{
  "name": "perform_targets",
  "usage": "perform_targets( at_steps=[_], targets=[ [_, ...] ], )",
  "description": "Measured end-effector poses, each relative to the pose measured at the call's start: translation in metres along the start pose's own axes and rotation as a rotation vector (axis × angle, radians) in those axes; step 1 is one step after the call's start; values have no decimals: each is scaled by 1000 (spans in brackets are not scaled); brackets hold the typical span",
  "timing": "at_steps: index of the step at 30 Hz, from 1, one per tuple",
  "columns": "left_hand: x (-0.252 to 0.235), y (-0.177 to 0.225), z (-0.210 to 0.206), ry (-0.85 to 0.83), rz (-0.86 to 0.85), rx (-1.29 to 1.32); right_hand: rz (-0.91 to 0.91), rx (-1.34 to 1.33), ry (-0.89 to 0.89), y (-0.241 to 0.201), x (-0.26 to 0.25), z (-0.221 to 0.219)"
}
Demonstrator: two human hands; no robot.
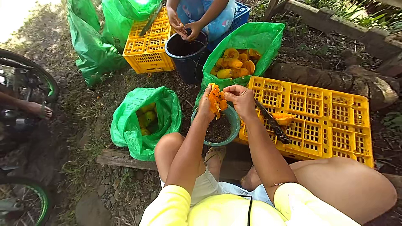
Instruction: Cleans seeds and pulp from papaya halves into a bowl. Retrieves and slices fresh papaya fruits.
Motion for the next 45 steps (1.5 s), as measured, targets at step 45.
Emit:
perform_targets(
  at_steps=[45],
  targets=[
    [2, 2, -1, 29, -17, -32, 160, 363, 214, 18, 42, -11]
  ],
)
Point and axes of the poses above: each hand's wrist, its own x-axis away from the middle knuckle, its own z-axis out of the back of the hand, y = z × x, the point moved 4 cm from there along -x, towards the middle knuckle, and after that the axes turned 13 degrees about x, right-handed, at the moved point
